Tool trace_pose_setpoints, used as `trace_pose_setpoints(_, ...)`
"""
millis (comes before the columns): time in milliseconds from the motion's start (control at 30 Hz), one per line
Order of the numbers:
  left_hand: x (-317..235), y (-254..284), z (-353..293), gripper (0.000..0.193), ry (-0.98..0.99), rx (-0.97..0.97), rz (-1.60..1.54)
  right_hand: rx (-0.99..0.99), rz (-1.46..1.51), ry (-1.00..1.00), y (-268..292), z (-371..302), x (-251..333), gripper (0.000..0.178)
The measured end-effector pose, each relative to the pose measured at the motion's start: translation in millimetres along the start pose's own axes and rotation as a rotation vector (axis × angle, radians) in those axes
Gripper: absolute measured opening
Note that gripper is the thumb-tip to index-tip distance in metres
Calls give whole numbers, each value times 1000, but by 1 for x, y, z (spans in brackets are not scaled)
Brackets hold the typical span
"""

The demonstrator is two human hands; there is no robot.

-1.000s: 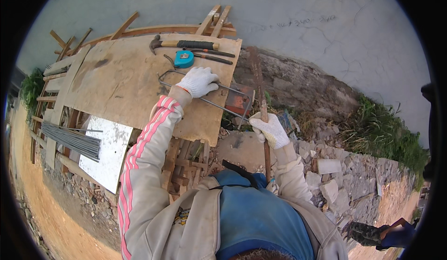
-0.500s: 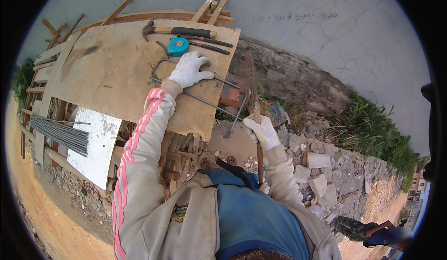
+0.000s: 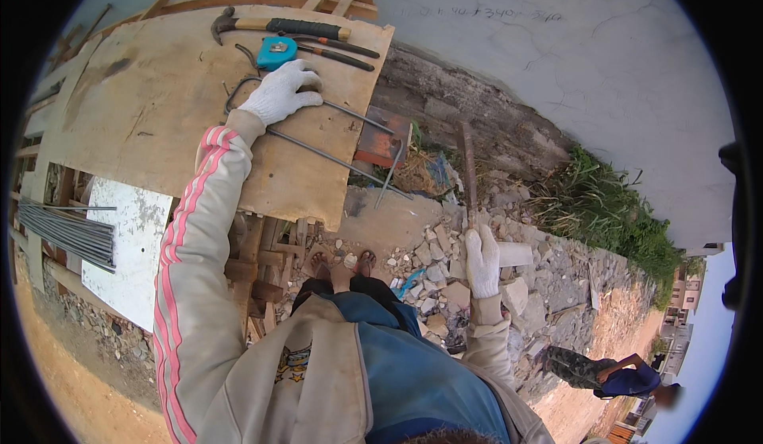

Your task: The person bends metal rods into U-shapes using a hammer and a metal block on a wooden workbench. They repeatedly position each rod, strike it to form a bend, and place the finished pieces on the bench.

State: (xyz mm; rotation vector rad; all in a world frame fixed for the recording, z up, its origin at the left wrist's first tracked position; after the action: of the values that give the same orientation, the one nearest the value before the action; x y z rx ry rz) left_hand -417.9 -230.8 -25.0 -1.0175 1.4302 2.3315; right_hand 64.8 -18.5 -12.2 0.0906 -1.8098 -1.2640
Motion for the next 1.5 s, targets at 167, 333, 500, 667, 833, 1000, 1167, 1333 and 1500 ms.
trace_pose_setpoints(167,-1,6,-11,22,-58,-60,164,78,-57,73,6,-5,14,33)
trace_pose_setpoints(333,-7,4,-22,21,62,-153,374,225,-122,121,-6,12,2,35)
trace_pose_setpoints(500,-7,0,-40,24,234,-356,454,291,-191,65,-4,24,-14,41)
trace_pose_setpoints(667,7,5,-41,27,315,-403,438,217,-270,219,2,29,-7,46)
trace_pose_setpoints(833,11,10,-40,27,260,-402,407,217,-281,255,7,30,4,52)
trace_pose_setpoints(1000,10,13,-41,29,275,-404,376,226,-349,248,11,32,11,54)
trace_pose_setpoints(1167,8,15,-42,31,299,-408,370,247,-405,275,8,33,9,57)
trace_pose_setpoints(1333,8,19,-38,32,339,-359,331,242,-395,249,5,31,10,58)
trace_pose_setpoints(1500,7,22,-39,32,355,-367,327,176,-387,200,-13,8,18,56)
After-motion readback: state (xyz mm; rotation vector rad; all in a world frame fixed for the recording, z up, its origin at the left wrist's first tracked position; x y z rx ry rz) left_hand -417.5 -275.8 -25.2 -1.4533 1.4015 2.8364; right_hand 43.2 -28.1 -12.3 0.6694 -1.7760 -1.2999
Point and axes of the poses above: each hand's wrist, its own z-axis towards the middle knuckle, its own y-axis out of the back of the hand, x = y × z, the point moved 3 cm from there along z, towards the middle knuckle, and after that the axes turned 14 degrees about -z, right-handed, at the moved point
